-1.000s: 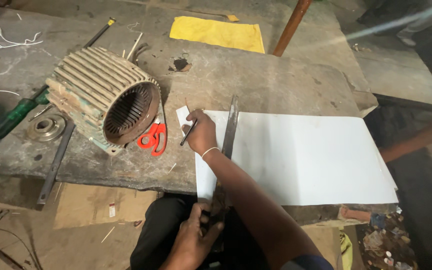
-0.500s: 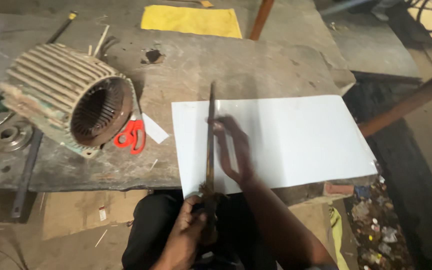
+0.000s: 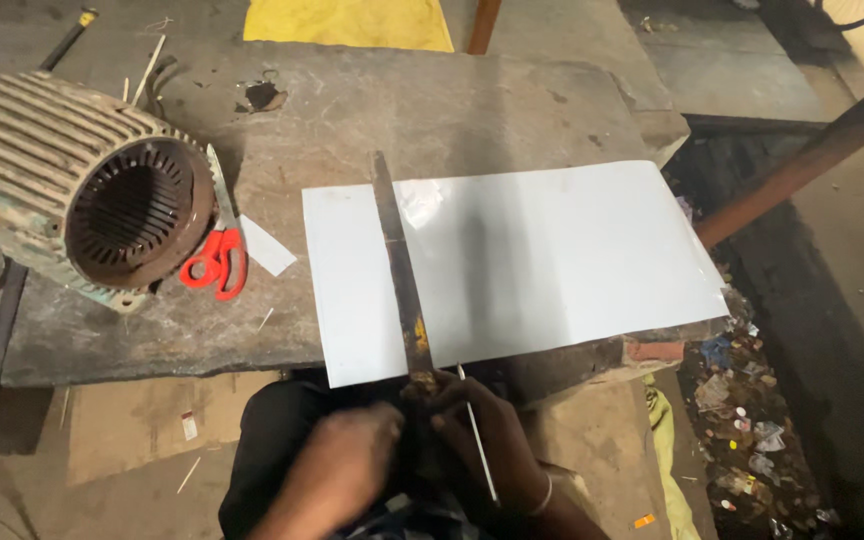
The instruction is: The person marks a large white sheet laid on a workbench, tracing around a small rectangular template with a pen and repositioning the sheet. They then place a long metal ruler across the sheet and draw straight guide lines along it with the pen.
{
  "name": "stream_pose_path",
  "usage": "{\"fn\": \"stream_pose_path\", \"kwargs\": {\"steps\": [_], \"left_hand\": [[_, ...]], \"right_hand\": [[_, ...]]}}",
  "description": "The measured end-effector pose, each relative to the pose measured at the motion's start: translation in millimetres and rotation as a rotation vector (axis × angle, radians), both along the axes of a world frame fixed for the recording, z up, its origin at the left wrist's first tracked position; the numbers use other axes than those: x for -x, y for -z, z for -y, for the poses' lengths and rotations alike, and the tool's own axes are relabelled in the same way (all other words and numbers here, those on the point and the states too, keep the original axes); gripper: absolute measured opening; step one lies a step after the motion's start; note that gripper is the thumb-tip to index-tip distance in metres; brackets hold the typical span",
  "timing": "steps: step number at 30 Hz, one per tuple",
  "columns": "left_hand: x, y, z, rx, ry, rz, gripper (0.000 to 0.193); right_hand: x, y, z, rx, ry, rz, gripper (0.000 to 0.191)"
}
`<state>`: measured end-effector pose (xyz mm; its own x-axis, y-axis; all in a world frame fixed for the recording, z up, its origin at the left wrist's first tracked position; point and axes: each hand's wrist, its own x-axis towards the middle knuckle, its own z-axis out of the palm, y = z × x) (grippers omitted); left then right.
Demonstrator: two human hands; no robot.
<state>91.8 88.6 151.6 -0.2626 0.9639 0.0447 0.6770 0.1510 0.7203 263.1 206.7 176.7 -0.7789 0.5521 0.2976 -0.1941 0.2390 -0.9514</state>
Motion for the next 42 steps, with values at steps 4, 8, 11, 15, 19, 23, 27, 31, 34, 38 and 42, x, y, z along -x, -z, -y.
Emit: {"fn": "stream_pose_path", "kwargs": {"steps": [4, 8, 11, 15, 19, 23, 27, 31, 34, 38, 42], "left_hand": [[45.8, -21.4, -28.6, -0.233, -0.046, -0.277, 0.03], [80.6, -24.7, -93.8, -0.077, 0.185, -0.4, 0.067], [92.4, -19.2, -129.4, 0.186, 0.188, -0.492, 0.086], [107.5, -18.0, -144.2, 0.246, 0.168, -0.511, 0.099], [126.3, -24.6, -142.9, 0.302, 0.167, -0.496, 0.103], [134.2, -25.8, -135.2, 0.27, 0.176, -0.472, 0.11], [130.9, -21.3, -121.3, 0.232, 0.196, -0.482, 0.114], [124.3, -20.0, -112.6, 0.25, 0.207, -0.495, 0.113], [119.6, -21.3, -112.1, 0.238, 0.195, -0.483, 0.113], [114.3, -22.0, -114.8, 0.257, 0.171, -0.495, 0.114], [111.4, -20.7, -116.2, 0.256, 0.171, -0.51, 0.115]], "right_hand": [[-0.9, 1.2, -27.7, -0.147, 0.303, 0.57, 0.018], [14.1, 6.8, -81.7, -0.521, 0.578, 0.435, 0.028], [40.8, 22.8, -118.8, -0.672, 0.539, 0.512, 0.03], [56.9, 45.8, -143.6, -0.739, 0.554, 0.73, 0.037], [66.3, 55.1, -154.5, -0.708, 0.549, 0.745, 0.033], [70.2, 54.2, -153.0, -0.661, 0.589, 0.739, 0.033], [68.4, 51.9, -149.5, -0.674, 0.587, 0.725, 0.031], [66.7, 50.4, -147.4, -0.682, 0.575, 0.7, 0.029], [67.8, 47.9, -145.2, -0.693, 0.583, 0.717, 0.029], [65.8, 41.5, -143.7, -0.646, 0.562, 0.691, 0.036], [61.6, 36.0, -145.2, -0.635, 0.578, 0.461, 0.037]]}}
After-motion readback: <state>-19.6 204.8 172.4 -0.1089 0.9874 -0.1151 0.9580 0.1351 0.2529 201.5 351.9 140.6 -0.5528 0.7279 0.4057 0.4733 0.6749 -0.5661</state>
